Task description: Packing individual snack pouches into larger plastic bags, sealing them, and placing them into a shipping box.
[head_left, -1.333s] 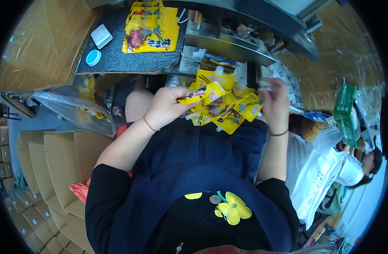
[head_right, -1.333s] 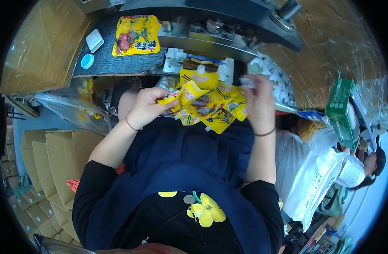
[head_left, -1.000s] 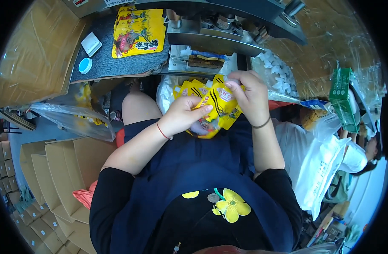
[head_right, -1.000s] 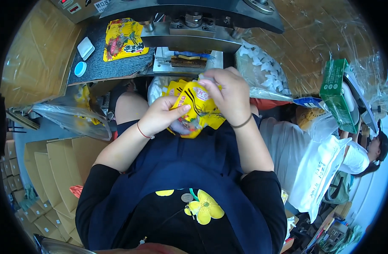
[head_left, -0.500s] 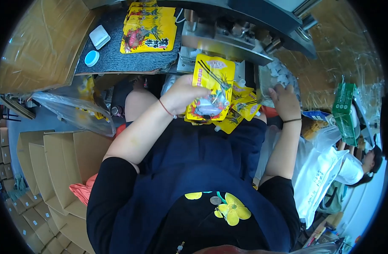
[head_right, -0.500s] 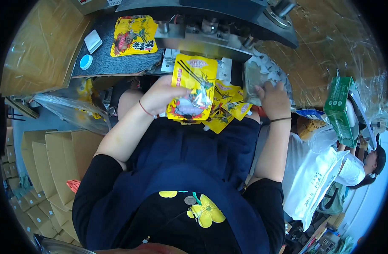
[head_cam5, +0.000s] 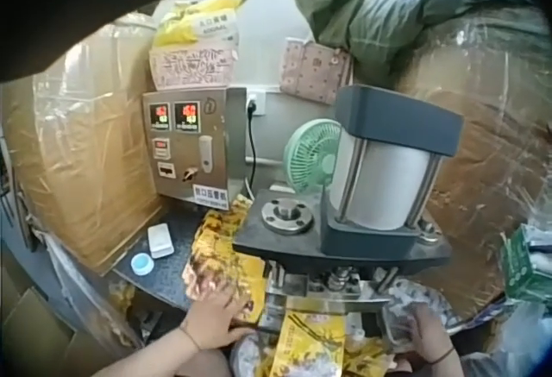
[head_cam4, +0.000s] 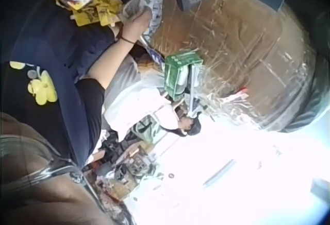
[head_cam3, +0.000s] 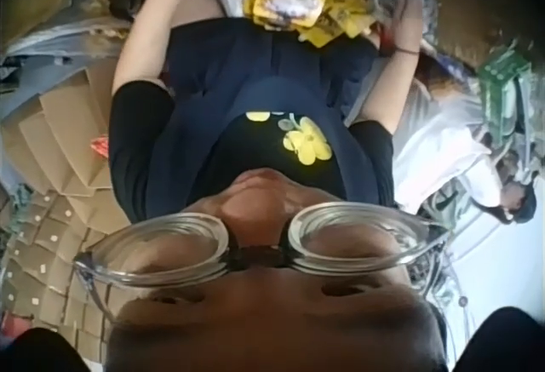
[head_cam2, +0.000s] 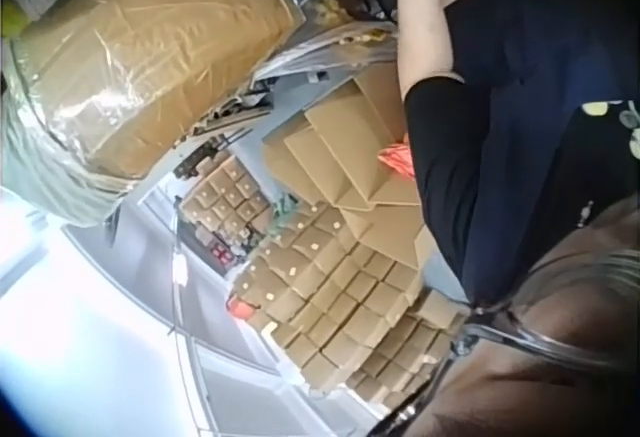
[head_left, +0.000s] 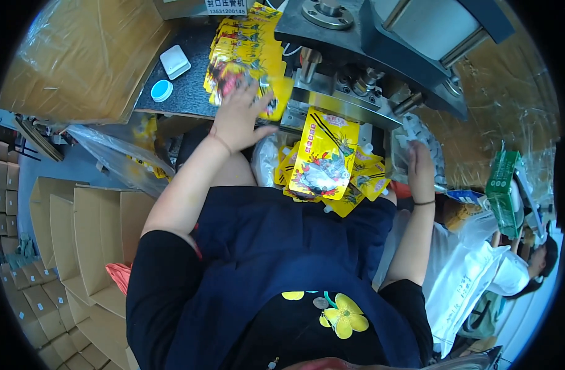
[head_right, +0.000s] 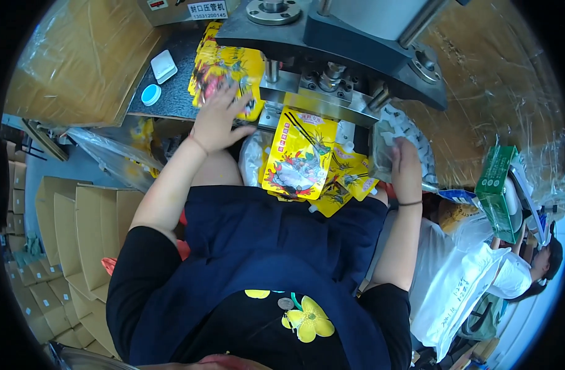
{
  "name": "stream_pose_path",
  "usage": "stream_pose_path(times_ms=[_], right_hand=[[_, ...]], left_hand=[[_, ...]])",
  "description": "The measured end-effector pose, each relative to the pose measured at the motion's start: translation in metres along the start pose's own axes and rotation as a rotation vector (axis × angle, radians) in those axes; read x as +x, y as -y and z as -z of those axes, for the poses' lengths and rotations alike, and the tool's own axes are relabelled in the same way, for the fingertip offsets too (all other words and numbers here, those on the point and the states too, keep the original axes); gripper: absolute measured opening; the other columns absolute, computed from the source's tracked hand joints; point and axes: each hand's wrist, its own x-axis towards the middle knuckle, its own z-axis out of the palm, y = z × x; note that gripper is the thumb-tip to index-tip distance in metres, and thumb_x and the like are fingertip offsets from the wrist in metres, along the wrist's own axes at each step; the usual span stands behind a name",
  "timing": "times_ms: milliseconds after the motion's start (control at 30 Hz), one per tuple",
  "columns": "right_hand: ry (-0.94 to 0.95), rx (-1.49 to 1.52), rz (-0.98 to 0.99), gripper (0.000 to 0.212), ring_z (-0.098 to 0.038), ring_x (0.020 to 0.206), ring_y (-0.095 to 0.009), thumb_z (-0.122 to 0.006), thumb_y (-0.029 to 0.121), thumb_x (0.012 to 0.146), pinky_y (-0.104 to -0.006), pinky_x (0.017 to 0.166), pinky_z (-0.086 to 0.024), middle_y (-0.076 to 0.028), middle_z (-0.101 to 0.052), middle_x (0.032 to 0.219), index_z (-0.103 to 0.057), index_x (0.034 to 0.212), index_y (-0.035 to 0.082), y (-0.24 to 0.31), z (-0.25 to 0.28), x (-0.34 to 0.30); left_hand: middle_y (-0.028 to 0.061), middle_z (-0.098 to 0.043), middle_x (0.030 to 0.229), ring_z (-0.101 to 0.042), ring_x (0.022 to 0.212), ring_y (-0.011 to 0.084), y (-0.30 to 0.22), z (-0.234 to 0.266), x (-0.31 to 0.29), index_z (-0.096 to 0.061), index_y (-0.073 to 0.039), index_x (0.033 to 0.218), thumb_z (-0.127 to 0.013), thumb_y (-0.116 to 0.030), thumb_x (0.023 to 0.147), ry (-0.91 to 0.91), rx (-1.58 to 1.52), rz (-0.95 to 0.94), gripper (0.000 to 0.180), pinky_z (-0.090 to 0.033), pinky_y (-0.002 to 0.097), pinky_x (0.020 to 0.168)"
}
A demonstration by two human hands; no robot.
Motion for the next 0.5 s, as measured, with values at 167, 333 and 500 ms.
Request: stream_pose_path(times_ms=[167,333,500], right_hand=[[-0.361,-0.197,-0.148,0.017,-0.065,0.090,-0.033,-0.060,0.012,0.095,-0.0368,0.080,-0.051,-0.018,-0.067,0.101,-0.062,0.109,0.001,0.017,0.001,0.008],[-0.199,0.226,0.055,0.014,-0.062,0.078,-0.023,-0.065,0.009,0.091,-0.0307,0.074,-0.050,-0.011,-0.065,0.087,-0.065,0.103,0.003,0.099,-0.018,0.018],[0.027,0.680,-0.012,0.010,-0.060,0.083,-0.010,-0.063,0.008,0.094,-0.0252,0.073,-0.049,-0.005,-0.066,0.089,-0.065,0.101,0.001,0.154,-0.019,0.035]], left_hand=[[0.0151,-0.070,0.097,-0.068,0.091,0.0287,-0.006,0.002,-0.043,-0.069,-0.005,0.114,-0.064,-0.001,0.083,-0.253,-0.383,0.267,0.032,-0.053,0.0371,0.083],[0.0102,-0.069,0.078,-0.062,0.071,0.0101,-0.056,0.028,-0.035,-0.071,0.002,0.096,-0.074,-0.016,0.088,0.173,-0.980,0.502,0.020,-0.049,0.0273,0.065],[0.0108,-0.071,0.084,-0.065,0.071,0.0122,-0.106,0.014,-0.025,-0.070,0.003,0.102,-0.072,-0.023,0.092,0.361,-1.143,0.374,0.028,-0.051,0.0295,0.063]])
